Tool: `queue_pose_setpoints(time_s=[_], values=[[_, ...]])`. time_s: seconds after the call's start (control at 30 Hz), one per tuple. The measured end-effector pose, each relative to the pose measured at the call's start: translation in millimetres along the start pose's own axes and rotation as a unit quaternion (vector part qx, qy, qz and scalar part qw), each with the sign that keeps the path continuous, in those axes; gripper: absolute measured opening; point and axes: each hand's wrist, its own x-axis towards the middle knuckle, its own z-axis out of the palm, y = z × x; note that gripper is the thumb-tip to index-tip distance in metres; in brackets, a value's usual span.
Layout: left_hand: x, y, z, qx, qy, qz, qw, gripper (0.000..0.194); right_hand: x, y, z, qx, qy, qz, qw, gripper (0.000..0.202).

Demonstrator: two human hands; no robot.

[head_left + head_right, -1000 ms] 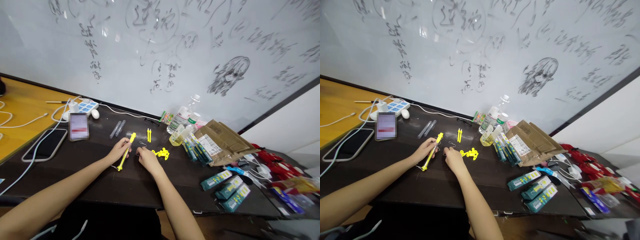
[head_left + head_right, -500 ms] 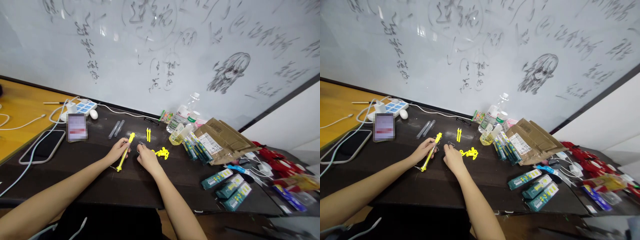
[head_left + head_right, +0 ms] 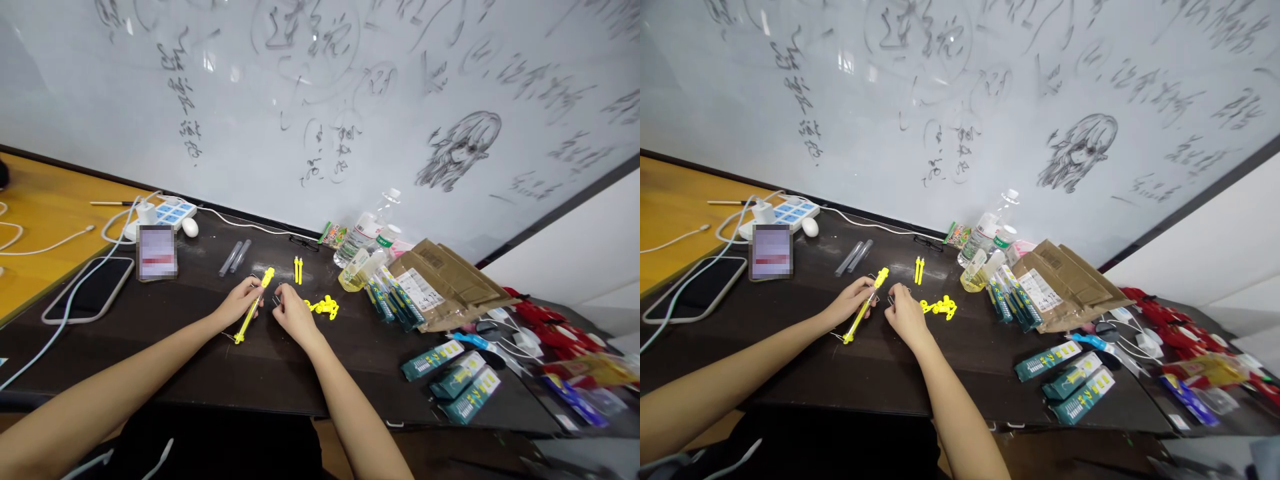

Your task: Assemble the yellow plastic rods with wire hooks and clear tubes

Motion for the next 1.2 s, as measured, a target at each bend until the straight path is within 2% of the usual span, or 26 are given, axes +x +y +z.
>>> queue_pose_setpoints(time_s=[0.57,0.87,1.2], values=[[-0.6,0.9,-0.1,0.014,-0.012,-0.001,1.000,0.033,-0.1,3.6,5.9,-0.015,-0.024,-0.025,0.999,0.029],[1.4,-2.9,-1.7,0.017,-0.017,0.001,1.000,0.033,0.0,2.7,2.6,-0.042,-0.028,-0.016,0.999,0.028],[0.5,-1.1,-0.3,0.015,-0.014,-0.002,1.000,0.032,-0.5,2.6,4.9,-0.065,-0.062,-0.017,0.996,0.027]])
